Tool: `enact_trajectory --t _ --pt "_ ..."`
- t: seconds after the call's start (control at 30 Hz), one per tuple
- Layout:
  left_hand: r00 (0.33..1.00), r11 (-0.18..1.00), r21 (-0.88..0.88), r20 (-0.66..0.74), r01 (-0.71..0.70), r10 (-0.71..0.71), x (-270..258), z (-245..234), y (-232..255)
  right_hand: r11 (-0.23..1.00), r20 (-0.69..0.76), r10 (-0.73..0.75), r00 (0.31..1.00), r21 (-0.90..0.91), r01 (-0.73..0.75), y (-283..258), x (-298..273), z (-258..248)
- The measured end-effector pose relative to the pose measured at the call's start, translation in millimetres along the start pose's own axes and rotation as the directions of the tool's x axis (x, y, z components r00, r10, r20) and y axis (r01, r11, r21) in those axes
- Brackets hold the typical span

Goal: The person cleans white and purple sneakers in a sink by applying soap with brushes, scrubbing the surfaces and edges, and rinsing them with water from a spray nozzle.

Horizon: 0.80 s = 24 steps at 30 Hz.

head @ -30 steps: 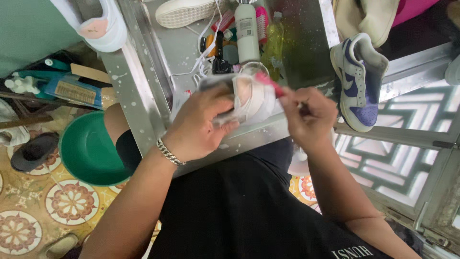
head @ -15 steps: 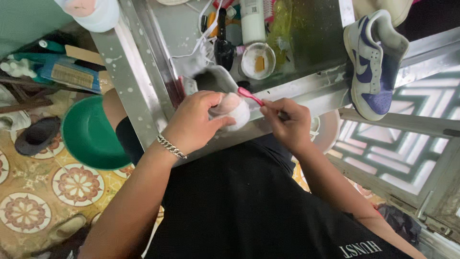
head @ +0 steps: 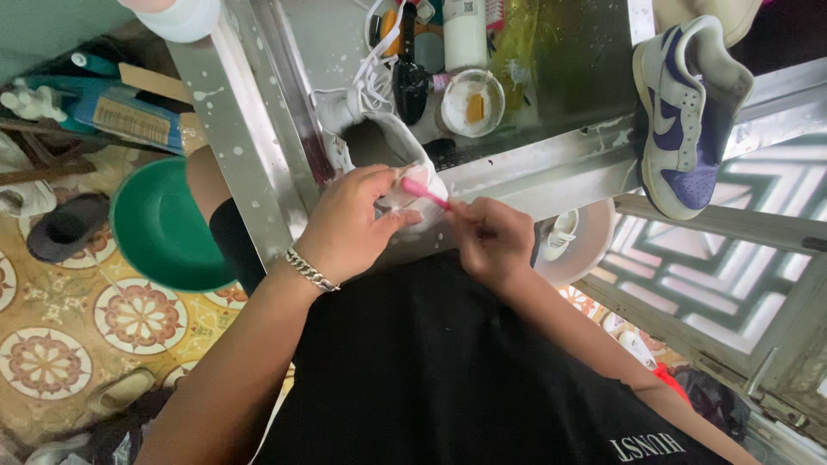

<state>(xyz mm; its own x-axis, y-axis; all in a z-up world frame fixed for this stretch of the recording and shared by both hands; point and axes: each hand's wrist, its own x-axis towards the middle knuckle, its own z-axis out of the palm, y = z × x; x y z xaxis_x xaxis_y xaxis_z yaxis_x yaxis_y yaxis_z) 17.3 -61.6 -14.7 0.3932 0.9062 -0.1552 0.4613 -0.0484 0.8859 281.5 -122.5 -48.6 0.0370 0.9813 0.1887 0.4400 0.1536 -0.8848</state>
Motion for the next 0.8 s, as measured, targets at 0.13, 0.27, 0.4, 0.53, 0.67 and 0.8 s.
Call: enact_trajectory --t 0.13,0.27,0.4,0.53,0.67,0.8 --pt "0.999 0.999 -0.004 -0.013 -0.049 0.049 -3.5 5.0 -0.6 0.996 -0.017 -0.07 0.997 -0.047 0.069 23.9 3.3 -6.0" --pt "0.999 0.998 0.056 -0.042 -0.015 0.017 -11.7 18.3 2.1 0.996 0.117 -0.088 0.989 -0.024 0.091 -22.8 5.8 -7.1" --pt "0.997 0.998 0.031 -0.048 -0.06 0.061 -8.1 17.5 3.4 0.995 0.144 -0.074 0.987 -0.058 0.083 -15.9 7.7 -14.6" --pt "0.996 0.999 0.024 -0.077 -0.041 0.043 -11.8 27.1 -12.7 0.998 0.071 -0.045 0.996 -0.048 0.048 4.5 5.0 -26.9" --pt "0.994 1.0 -0.024 -0.106 -0.012 0.009 -15.5 26.1 -7.8 0.999 0.104 -0.025 0.994 0.031 0.022 -22.4 -4.6 -10.7" --pt "0.993 0.999 -0.014 -0.112 0.03 -0.031 -19.0 36.5 -25.4 0.999 0.082 -0.012 0.997 0.052 0.008 6.7 -2.5 -17.3"
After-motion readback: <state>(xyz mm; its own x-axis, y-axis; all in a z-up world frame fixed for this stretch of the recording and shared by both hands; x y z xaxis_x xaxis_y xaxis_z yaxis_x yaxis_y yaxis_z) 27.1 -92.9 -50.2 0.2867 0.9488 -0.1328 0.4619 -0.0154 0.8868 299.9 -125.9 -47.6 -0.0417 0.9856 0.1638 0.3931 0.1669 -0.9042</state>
